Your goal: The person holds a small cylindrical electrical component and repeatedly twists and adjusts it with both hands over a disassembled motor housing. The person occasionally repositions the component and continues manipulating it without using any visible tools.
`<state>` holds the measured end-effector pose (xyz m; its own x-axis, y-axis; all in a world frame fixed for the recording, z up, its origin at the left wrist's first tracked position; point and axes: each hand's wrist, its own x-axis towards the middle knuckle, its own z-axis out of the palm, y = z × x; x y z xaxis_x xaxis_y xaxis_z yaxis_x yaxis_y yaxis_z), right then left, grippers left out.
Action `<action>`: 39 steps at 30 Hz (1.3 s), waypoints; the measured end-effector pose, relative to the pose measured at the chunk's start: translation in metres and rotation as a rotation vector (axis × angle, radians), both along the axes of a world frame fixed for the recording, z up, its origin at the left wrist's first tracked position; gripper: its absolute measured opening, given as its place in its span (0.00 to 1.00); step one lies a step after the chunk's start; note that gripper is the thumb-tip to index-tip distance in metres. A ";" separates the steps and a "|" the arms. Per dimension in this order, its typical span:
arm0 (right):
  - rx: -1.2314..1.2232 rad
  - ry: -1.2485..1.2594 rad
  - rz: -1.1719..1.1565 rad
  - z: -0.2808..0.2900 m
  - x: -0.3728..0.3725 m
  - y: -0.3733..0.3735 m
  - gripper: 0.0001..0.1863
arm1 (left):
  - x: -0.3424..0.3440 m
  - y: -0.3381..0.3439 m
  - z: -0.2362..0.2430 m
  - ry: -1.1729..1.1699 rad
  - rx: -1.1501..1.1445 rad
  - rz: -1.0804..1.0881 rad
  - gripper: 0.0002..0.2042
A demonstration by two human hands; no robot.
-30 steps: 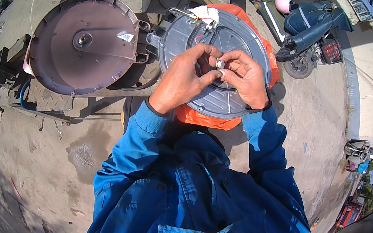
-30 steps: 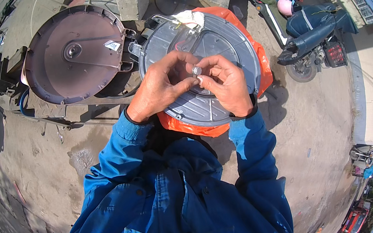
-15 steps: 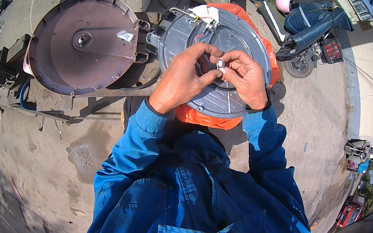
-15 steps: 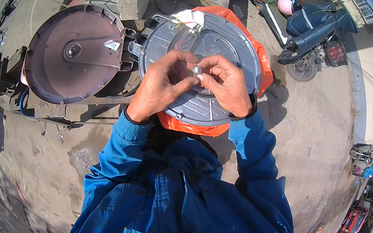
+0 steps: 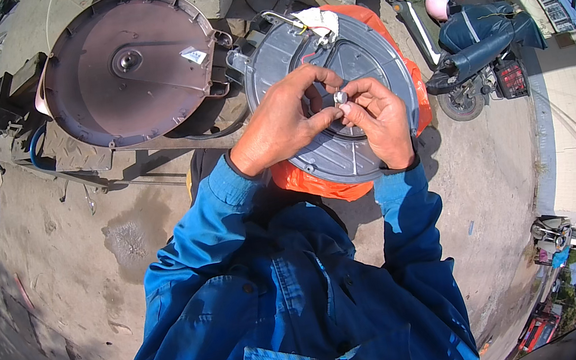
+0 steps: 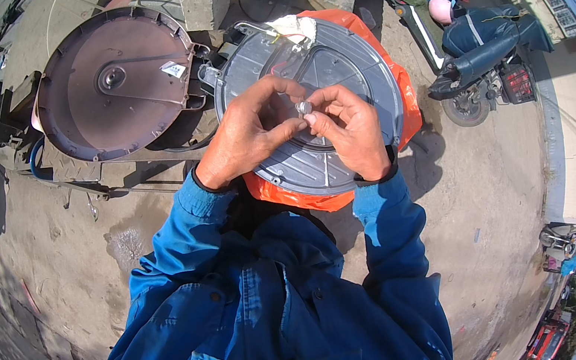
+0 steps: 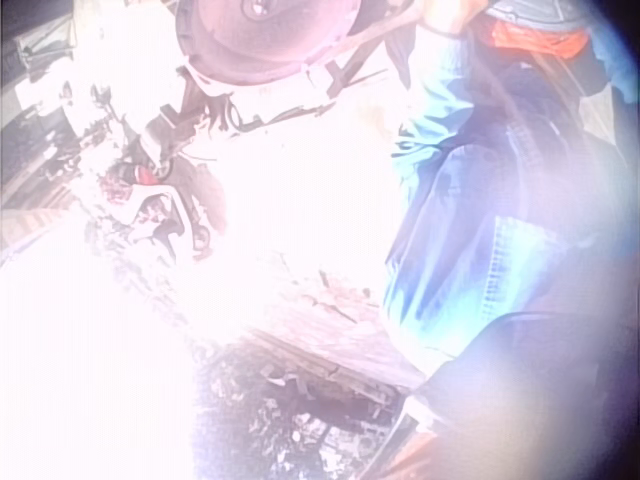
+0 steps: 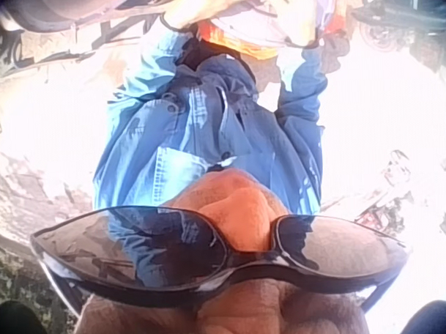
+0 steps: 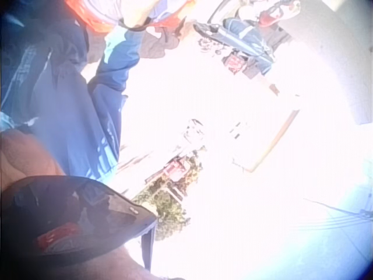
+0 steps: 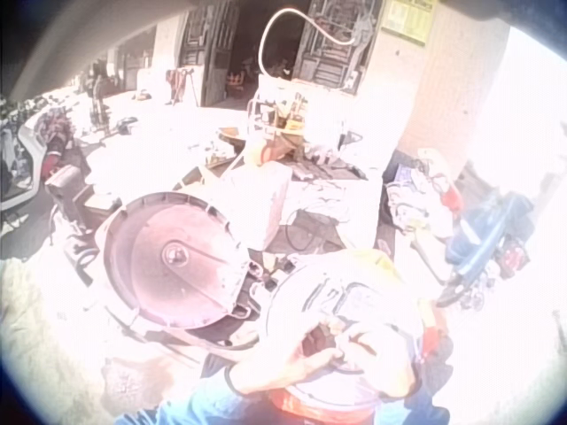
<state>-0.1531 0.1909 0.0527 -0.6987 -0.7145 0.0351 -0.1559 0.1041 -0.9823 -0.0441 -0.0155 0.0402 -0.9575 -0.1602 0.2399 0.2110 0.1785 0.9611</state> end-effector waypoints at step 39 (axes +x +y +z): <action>0.001 -0.132 0.051 -0.001 -0.009 0.007 0.11 | 0.001 0.001 0.001 0.041 0.049 0.004 0.18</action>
